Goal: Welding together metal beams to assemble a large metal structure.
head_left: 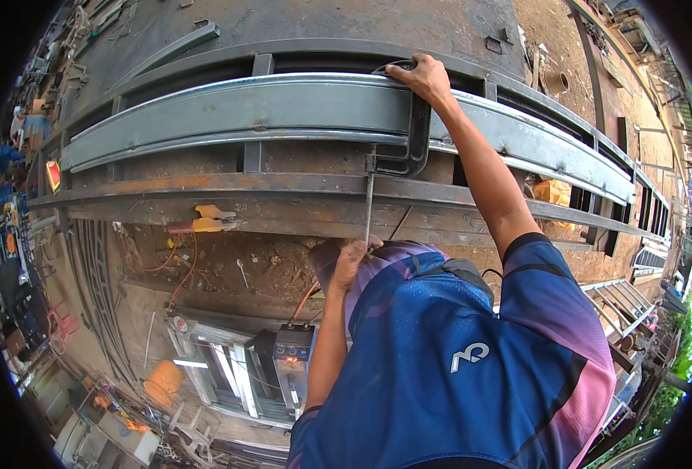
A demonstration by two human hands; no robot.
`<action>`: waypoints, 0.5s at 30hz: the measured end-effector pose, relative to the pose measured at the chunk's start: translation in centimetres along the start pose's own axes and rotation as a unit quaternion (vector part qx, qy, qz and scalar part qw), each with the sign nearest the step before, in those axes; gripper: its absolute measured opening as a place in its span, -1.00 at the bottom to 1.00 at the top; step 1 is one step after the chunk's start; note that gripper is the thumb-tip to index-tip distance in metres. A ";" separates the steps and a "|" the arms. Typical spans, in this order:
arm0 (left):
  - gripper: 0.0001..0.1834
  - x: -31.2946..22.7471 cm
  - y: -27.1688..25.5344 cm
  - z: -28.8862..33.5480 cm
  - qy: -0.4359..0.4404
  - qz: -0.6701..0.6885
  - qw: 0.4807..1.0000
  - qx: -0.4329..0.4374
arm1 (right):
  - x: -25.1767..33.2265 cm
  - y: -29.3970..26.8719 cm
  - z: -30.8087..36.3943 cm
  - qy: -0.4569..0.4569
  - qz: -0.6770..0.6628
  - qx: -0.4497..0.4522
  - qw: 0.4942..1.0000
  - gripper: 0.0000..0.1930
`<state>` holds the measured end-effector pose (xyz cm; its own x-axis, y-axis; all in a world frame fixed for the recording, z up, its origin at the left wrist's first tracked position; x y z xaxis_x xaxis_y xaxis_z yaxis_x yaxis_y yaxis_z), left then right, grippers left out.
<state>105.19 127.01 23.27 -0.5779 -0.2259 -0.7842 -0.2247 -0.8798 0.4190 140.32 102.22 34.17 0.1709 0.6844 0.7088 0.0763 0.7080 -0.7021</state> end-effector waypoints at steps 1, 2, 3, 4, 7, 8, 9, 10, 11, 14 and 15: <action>-0.49 0.2 -0.9 0.0 0.001 -0.094 0.995 0.015 | 0.2 0.1 0.0 -0.001 0.002 0.001 1.000 -0.19; -0.49 -1.7 -0.3 -0.4 0.000 -0.187 0.982 0.034 | 0.0 0.0 0.0 0.002 0.006 0.000 1.000 -0.19; -0.49 -3.5 0.3 -0.4 0.000 -0.188 0.981 0.035 | -0.2 -0.1 0.0 0.003 0.005 -0.002 1.000 -0.19; -0.51 -5.5 0.8 0.0 0.016 -0.414 0.910 -0.009 | -0.5 -0.2 0.0 0.011 0.005 0.003 1.000 -0.20; -0.55 -12.8 4.2 0.8 0.048 -0.784 0.611 -0.099 | -0.2 -0.6 0.2 0.022 0.001 0.012 1.000 -0.21; -0.57 -12.7 4.7 0.9 0.028 -0.786 0.610 -0.094 | 0.0 -0.3 0.3 0.025 -0.002 0.011 1.000 -0.22; -0.57 -12.6 5.2 1.1 0.007 -0.787 0.610 -0.088 | 0.1 -0.1 0.4 0.027 -0.006 0.010 1.000 -0.23; -0.57 -12.6 5.4 1.0 -0.011 -0.788 0.610 -0.079 | 0.0 -0.2 0.4 0.033 -0.007 0.006 0.999 -0.24; -0.57 -12.9 5.5 0.9 -0.010 -0.790 0.608 -0.076 | 0.0 -0.2 0.4 0.036 -0.009 0.004 0.999 -0.24; -0.47 -13.5 5.5 0.6 -0.066 -0.764 0.640 -0.052 | -0.2 -0.2 0.3 0.036 -0.003 -0.003 0.999 -0.25; -0.47 -13.7 6.0 0.6 -0.068 -0.766 0.637 -0.051 | 0.0 -0.2 0.3 0.038 -0.006 -0.003 0.999 -0.25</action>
<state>111.28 125.02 36.76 0.1943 0.9629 -0.1876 -0.5580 -0.0488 -0.8284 140.01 102.13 34.30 0.2432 0.6604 0.7104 0.0851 0.7150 -0.6939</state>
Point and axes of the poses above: each hand's wrist, its own z-axis away from the middle knuckle, its own y-axis out of the palm, x = y × z, the point moved 5 cm from there along -z, towards the middle knuckle, and after that the axes turned 14 degrees about -z, right-handed, at the moved point
